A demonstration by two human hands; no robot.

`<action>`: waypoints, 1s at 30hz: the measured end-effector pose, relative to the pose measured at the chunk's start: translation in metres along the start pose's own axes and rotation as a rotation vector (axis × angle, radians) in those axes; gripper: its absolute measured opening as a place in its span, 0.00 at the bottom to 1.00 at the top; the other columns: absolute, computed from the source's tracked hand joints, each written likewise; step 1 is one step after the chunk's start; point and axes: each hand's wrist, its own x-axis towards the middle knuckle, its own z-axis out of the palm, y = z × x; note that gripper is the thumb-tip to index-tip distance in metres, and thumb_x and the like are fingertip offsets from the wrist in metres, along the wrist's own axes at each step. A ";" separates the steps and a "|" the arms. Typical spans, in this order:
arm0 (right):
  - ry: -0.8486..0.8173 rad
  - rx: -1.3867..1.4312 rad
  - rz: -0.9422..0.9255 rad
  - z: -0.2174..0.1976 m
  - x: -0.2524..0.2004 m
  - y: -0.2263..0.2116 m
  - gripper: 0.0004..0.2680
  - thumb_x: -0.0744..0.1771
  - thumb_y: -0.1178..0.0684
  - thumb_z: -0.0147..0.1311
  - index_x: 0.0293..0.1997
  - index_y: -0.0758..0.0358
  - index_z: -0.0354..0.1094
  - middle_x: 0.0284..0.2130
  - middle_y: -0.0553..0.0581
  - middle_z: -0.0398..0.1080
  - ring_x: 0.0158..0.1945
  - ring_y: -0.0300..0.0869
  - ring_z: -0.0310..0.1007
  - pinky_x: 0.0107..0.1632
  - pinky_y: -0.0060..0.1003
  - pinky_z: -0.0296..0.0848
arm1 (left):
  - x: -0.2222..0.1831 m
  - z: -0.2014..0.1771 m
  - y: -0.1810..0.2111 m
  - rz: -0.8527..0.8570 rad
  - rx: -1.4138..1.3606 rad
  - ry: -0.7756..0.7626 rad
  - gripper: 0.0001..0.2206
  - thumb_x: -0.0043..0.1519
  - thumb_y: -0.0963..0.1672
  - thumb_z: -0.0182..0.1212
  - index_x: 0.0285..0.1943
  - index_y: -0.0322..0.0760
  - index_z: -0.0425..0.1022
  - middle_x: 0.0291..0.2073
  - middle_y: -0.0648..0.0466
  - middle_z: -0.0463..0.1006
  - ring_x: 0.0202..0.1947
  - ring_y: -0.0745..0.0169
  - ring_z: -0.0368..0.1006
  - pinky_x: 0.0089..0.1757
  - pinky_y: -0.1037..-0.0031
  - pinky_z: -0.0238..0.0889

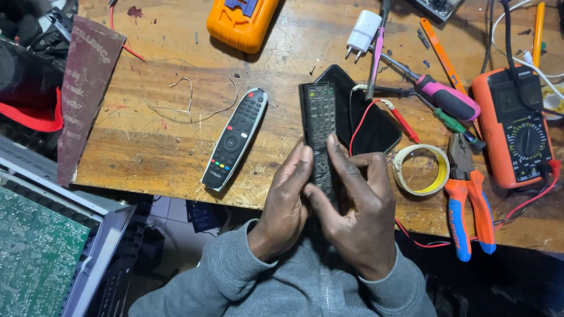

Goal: Repairing a remote control by applying tape to the casing and reassembling the internal components.

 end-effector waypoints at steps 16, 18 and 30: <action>0.130 0.677 0.349 -0.018 0.015 0.020 0.13 0.68 0.60 0.57 0.57 0.71 0.66 0.42 0.58 0.74 0.44 0.38 0.73 0.48 0.28 0.75 | -0.019 -0.001 -0.002 -0.240 0.340 -0.170 0.19 0.68 0.53 0.44 0.60 0.39 0.63 0.34 0.53 0.73 0.29 0.68 0.73 0.32 0.77 0.70; 0.095 0.703 0.344 -0.023 0.017 0.015 0.16 0.68 0.60 0.54 0.64 0.71 0.63 0.47 0.61 0.75 0.50 0.41 0.76 0.54 0.30 0.77 | -0.019 -0.002 -0.005 -0.258 0.197 -0.199 0.33 0.66 0.58 0.41 0.75 0.38 0.58 0.33 0.51 0.74 0.29 0.69 0.72 0.30 0.78 0.70; 0.129 0.407 0.246 -0.035 0.017 0.017 0.16 0.66 0.62 0.61 0.61 0.70 0.67 0.48 0.60 0.62 0.37 0.39 0.70 0.43 0.27 0.73 | -0.025 0.008 -0.002 -0.231 0.335 -0.287 0.40 0.64 0.61 0.40 0.82 0.43 0.40 0.66 0.49 0.59 0.33 0.68 0.67 0.30 0.77 0.70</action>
